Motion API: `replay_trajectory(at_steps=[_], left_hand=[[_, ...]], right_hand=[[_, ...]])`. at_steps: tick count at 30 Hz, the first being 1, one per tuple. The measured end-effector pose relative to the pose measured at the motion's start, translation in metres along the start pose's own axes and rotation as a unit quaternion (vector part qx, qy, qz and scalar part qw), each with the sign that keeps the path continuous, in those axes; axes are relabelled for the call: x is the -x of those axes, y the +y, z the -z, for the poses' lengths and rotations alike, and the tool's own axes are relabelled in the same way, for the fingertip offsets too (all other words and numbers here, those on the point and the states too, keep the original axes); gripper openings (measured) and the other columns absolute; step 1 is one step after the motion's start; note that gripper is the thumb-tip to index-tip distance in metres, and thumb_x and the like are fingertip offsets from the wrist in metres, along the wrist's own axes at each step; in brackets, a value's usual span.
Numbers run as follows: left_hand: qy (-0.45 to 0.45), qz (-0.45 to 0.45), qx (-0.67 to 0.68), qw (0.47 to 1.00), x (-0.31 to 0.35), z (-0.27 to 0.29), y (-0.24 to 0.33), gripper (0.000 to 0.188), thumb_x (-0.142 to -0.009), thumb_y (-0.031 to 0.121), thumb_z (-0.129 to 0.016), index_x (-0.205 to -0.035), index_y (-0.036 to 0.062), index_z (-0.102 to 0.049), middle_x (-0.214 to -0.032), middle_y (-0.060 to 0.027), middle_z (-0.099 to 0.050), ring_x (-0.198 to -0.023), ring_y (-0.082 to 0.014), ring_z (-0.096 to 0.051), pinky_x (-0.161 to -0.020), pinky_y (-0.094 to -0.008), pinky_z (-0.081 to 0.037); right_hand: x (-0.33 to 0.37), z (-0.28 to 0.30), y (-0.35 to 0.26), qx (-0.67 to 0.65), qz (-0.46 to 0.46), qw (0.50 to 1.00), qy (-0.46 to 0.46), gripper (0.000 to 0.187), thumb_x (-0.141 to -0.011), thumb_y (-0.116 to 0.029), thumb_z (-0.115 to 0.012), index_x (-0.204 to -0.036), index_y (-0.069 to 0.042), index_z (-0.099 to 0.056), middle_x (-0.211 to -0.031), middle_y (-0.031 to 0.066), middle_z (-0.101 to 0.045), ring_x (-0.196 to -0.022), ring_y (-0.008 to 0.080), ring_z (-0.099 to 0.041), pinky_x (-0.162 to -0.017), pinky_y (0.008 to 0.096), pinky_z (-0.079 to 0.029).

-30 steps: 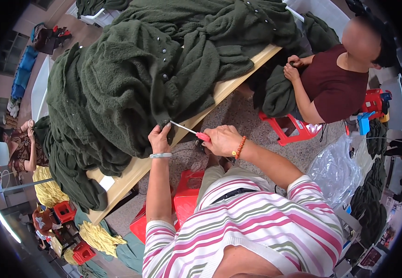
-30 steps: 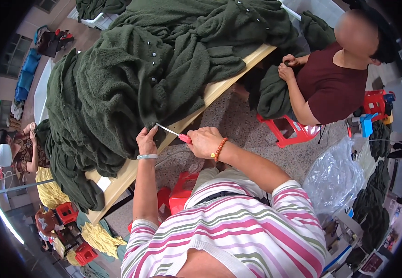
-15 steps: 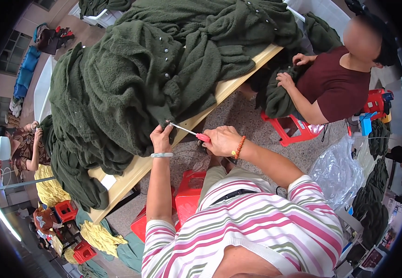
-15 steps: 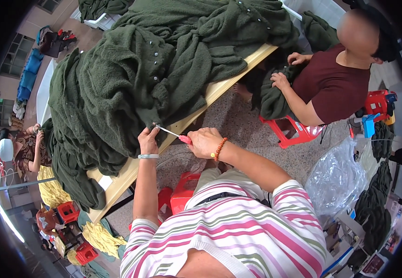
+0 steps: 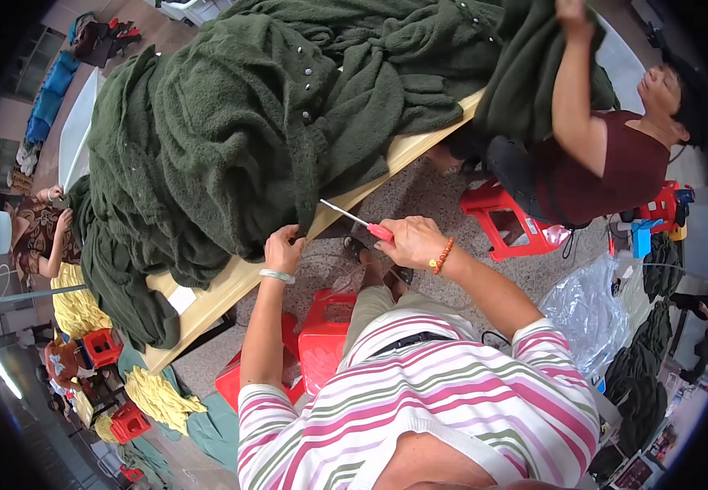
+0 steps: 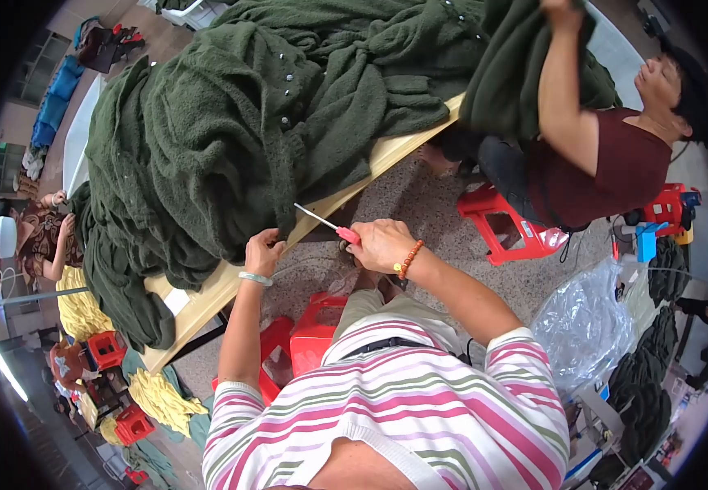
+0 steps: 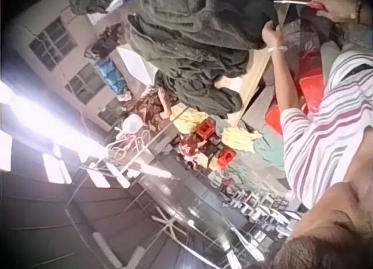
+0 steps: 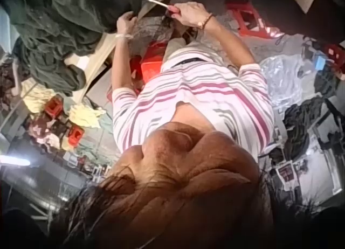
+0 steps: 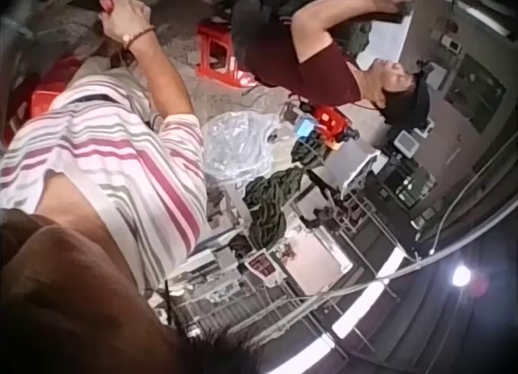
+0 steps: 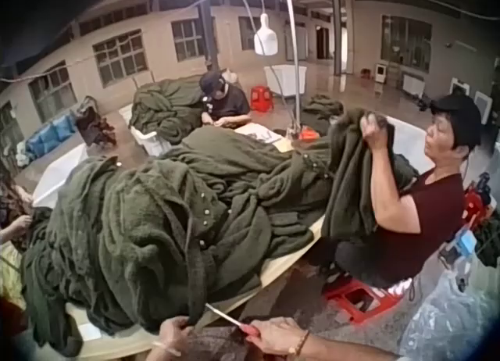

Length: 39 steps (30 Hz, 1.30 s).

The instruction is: Trimming loose threads from green knitted sweaters using small scissors in a factory setting.

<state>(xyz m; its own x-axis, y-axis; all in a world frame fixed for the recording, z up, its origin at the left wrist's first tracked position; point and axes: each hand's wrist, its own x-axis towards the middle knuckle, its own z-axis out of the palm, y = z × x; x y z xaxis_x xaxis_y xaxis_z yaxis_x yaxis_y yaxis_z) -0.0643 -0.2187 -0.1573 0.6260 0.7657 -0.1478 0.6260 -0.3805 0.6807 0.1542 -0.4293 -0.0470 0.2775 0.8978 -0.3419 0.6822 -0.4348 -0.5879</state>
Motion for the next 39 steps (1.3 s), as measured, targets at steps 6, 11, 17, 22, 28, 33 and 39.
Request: replay_trajectory(at_steps=[6,11,17,22,28,33,39], left_hand=[[0.083,-0.113,-0.175,0.975,0.007,-0.011,0.006,0.026,-0.072,0.011,-0.070,-0.097,0.0046,-0.070,-0.082,-0.0097,-0.066,-0.073,-0.0304,-0.065,-0.068,-0.0374,-0.051],[0.058,-0.034,0.036,0.997,-0.001,-0.024,-0.005,0.014,-0.076,0.008,-0.070,-0.089,0.0035,-0.072,-0.078,-0.0055,-0.068,-0.065,-0.0196,-0.064,-0.060,-0.0289,-0.048],[-0.038,0.078,0.424,0.902,-0.001,-0.012,0.010,0.005,-0.083,0.002,-0.067,-0.088,-0.0003,-0.069,-0.082,0.0037,-0.065,-0.072,-0.0032,-0.055,-0.067,-0.0183,-0.043],[-0.047,0.058,0.420,0.904,0.001,-0.006,0.014,0.007,-0.085,0.003,-0.067,-0.091,0.0009,-0.069,-0.084,0.0032,-0.066,-0.073,-0.0036,-0.056,-0.069,-0.0184,-0.043],[-0.074,0.088,0.525,0.844,0.000,0.000,0.021,0.009,-0.087,0.002,-0.063,-0.096,0.0011,-0.066,-0.091,-0.0017,-0.067,-0.080,-0.0087,-0.061,-0.073,-0.0222,-0.048],[-0.112,0.095,0.551,0.822,0.000,0.005,0.018,0.011,-0.089,0.004,-0.062,-0.099,0.0016,-0.065,-0.093,-0.0033,-0.067,-0.081,-0.0121,-0.062,-0.073,-0.0278,-0.052],[-0.104,0.132,0.596,0.785,0.000,0.011,0.023,0.012,-0.091,0.006,-0.060,-0.102,0.0006,-0.063,-0.095,-0.0045,-0.067,-0.084,-0.0142,-0.063,-0.076,-0.0284,-0.053]], right_hand=[[0.004,-0.010,0.005,0.004,0.002,1.000,-0.022,0.027,-0.085,-0.032,-0.059,-0.099,-0.009,-0.063,-0.087,0.0205,-0.068,-0.088,0.0390,-0.065,-0.079,0.0489,-0.050],[0.007,-0.019,0.001,0.023,0.013,0.998,-0.050,0.027,-0.085,-0.031,-0.059,-0.097,-0.007,-0.064,-0.088,0.0214,-0.068,-0.090,0.0389,-0.065,-0.080,0.0493,-0.049],[0.016,-0.012,-0.007,0.019,0.008,0.997,-0.074,0.027,-0.084,-0.029,-0.060,-0.094,-0.005,-0.065,-0.089,0.0225,-0.067,-0.092,0.0396,-0.065,-0.081,0.0497,-0.049],[0.013,-0.008,-0.012,0.008,0.024,0.998,-0.056,0.027,-0.085,-0.029,-0.061,-0.095,-0.004,-0.065,-0.089,0.0229,-0.067,-0.090,0.0392,-0.065,-0.080,0.0493,-0.050],[0.011,-0.003,-0.014,0.024,0.019,0.997,-0.072,0.030,-0.085,-0.031,-0.061,-0.096,-0.004,-0.066,-0.090,0.0214,-0.068,-0.091,0.0372,-0.066,-0.080,0.0475,-0.051],[0.009,-0.001,-0.018,0.012,0.019,0.998,-0.061,0.029,-0.085,-0.031,-0.061,-0.096,-0.005,-0.067,-0.091,0.0210,-0.068,-0.092,0.0365,-0.065,-0.082,0.0475,-0.050],[0.006,-0.006,-0.019,0.009,0.026,0.998,-0.058,0.028,-0.084,-0.031,-0.061,-0.095,-0.006,-0.067,-0.089,0.0203,-0.068,-0.092,0.0367,-0.065,-0.082,0.0474,-0.051]])
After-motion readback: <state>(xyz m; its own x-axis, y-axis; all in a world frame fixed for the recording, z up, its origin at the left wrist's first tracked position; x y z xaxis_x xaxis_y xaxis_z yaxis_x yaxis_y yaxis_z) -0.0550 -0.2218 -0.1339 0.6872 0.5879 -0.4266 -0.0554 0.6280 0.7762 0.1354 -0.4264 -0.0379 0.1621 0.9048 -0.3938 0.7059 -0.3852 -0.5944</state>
